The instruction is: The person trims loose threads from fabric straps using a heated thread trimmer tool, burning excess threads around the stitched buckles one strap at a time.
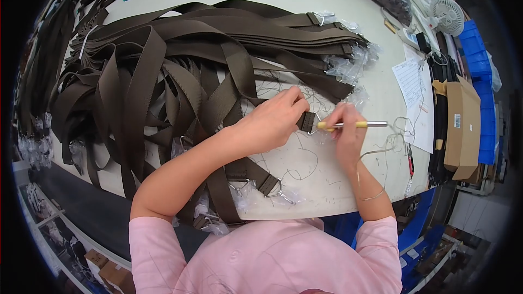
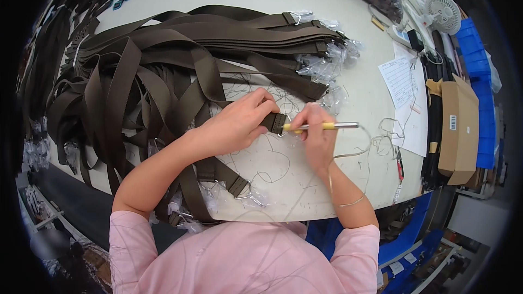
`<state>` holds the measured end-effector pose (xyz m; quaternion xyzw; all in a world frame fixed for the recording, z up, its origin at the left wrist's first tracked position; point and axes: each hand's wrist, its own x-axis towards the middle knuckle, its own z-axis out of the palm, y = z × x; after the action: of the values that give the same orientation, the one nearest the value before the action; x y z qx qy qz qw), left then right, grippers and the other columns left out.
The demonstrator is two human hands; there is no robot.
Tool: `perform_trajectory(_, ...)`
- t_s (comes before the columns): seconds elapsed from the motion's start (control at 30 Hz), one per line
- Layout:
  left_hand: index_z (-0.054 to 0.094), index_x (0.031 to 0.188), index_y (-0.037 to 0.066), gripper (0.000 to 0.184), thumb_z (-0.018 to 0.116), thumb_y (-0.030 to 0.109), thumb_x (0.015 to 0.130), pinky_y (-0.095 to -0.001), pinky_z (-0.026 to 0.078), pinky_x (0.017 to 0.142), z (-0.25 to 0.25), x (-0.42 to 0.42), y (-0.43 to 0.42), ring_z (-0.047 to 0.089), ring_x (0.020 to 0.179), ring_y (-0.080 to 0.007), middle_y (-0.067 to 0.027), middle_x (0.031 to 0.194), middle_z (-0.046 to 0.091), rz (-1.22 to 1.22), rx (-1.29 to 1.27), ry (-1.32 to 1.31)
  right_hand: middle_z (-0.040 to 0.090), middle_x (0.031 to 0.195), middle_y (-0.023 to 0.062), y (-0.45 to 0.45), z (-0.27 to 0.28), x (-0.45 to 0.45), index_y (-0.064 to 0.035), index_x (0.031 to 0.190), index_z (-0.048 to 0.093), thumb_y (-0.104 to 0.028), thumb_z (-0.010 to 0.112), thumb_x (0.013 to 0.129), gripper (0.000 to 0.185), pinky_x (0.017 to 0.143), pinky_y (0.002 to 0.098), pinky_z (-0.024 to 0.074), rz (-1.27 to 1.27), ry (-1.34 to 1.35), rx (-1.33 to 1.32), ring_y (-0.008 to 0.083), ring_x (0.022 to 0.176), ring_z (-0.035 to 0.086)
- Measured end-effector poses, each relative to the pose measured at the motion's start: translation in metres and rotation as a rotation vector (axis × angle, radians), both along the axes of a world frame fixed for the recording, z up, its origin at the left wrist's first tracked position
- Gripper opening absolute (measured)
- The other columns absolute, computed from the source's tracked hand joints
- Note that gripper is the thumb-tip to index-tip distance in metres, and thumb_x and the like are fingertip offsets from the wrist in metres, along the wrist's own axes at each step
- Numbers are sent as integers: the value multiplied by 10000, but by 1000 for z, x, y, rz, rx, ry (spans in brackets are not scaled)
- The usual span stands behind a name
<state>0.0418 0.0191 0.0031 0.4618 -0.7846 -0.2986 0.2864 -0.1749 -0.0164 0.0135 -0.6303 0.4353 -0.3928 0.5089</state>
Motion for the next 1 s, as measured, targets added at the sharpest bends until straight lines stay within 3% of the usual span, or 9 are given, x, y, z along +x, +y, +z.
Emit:
perform_trajectory(0.13,556,1192,10,416,739,-31,821,-448,477,991,3,0,0,556,1192,-357,-132,1234,531,4,21,12,626,656,33,0,-6,-2,-27,724,617,-321,379,1144,565,542,236,369,44,-11,30,56,584,471)
perform_trajectory(0.37,564,1196,23,407,740,-12,830,-446,479,983,5,3,-1,560,1188,-348,-124,1225,537,0,63,20,608,632,31,-1,-11,-1,-8,711,630,-287,409,1136,553,555,262,415,57,81,-66,78,576,500)
perform_trajectory(1.0,575,1189,13,395,734,-9,828,-445,488,966,3,3,-3,573,1160,-345,-128,1204,539,-5,69,25,569,646,24,0,-6,3,-10,718,581,-266,399,1140,526,562,256,386,96,119,-74,78,595,473)
